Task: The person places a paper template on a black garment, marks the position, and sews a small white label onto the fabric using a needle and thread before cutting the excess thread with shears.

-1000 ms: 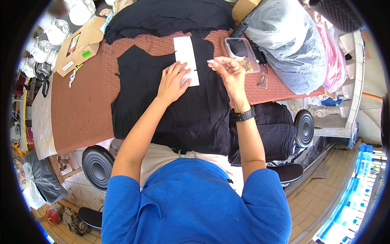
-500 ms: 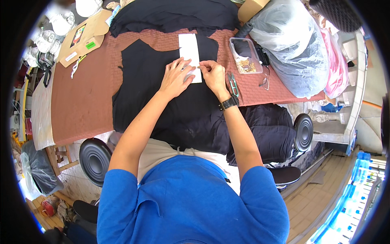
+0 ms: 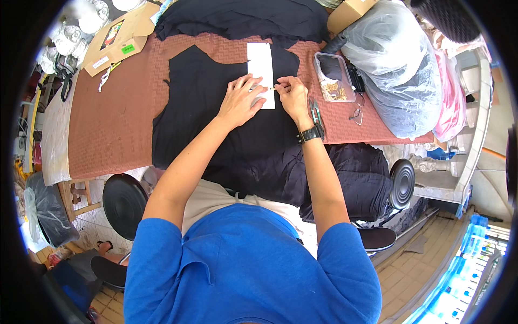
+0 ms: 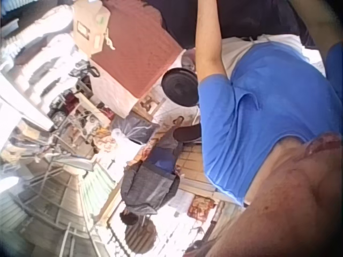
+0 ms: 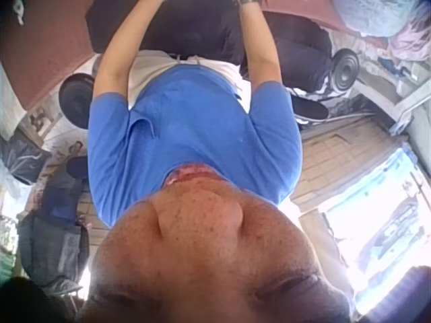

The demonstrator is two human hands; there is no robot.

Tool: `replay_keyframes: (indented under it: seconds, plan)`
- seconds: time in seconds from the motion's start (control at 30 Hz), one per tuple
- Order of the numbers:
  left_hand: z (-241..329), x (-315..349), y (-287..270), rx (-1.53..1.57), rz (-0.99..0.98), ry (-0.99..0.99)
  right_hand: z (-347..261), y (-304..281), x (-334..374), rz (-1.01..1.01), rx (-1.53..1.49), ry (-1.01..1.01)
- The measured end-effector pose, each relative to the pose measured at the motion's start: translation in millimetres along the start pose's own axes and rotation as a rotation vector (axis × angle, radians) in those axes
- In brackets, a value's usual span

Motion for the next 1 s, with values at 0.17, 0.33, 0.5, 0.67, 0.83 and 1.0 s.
replay_keyframes:
  seconds: [0.17, 0.33, 0.5, 0.67, 0.83, 1.0]
  plan:
    - [0.3, -0.2, 0.0, -0.017, 0.002, 0.008, 5.5, 4.2, -3.0, 0.009, 0.022, 0.025]
    - [-0.1, -0.8, 0.5, -0.020, -0.011, -0.003, 6.7, 8.4, -3.3, 0.014, 0.020, 0.067]
    - [4.1, -2.5, 0.8, -0.044, -0.017, 0.002, 12.9, 9.8, -5.3, 0.029, -0.017, 0.032]
    - [2.9, -1.3, 1.5, -0.040, -0.020, -0.005, 16.5, 7.2, -3.5, 0.055, -0.021, 0.049]
    - [2.4, -1.0, 1.4, -0.018, -0.021, -0.007, 15.3, 7.7, -2.9, 0.036, -0.098, 0.099]
    - [4.2, -3.4, 3.7, -0.018, -0.028, 0.005, 15.3, 4.9, -3.4, 0.049, -0.065, 0.055]
Point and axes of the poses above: each hand's wrist, its own x-axis away from the middle knuckle, its own y-axis out of the palm, z = x × y, the point moved 9 cm from there along -x, towards the middle knuckle
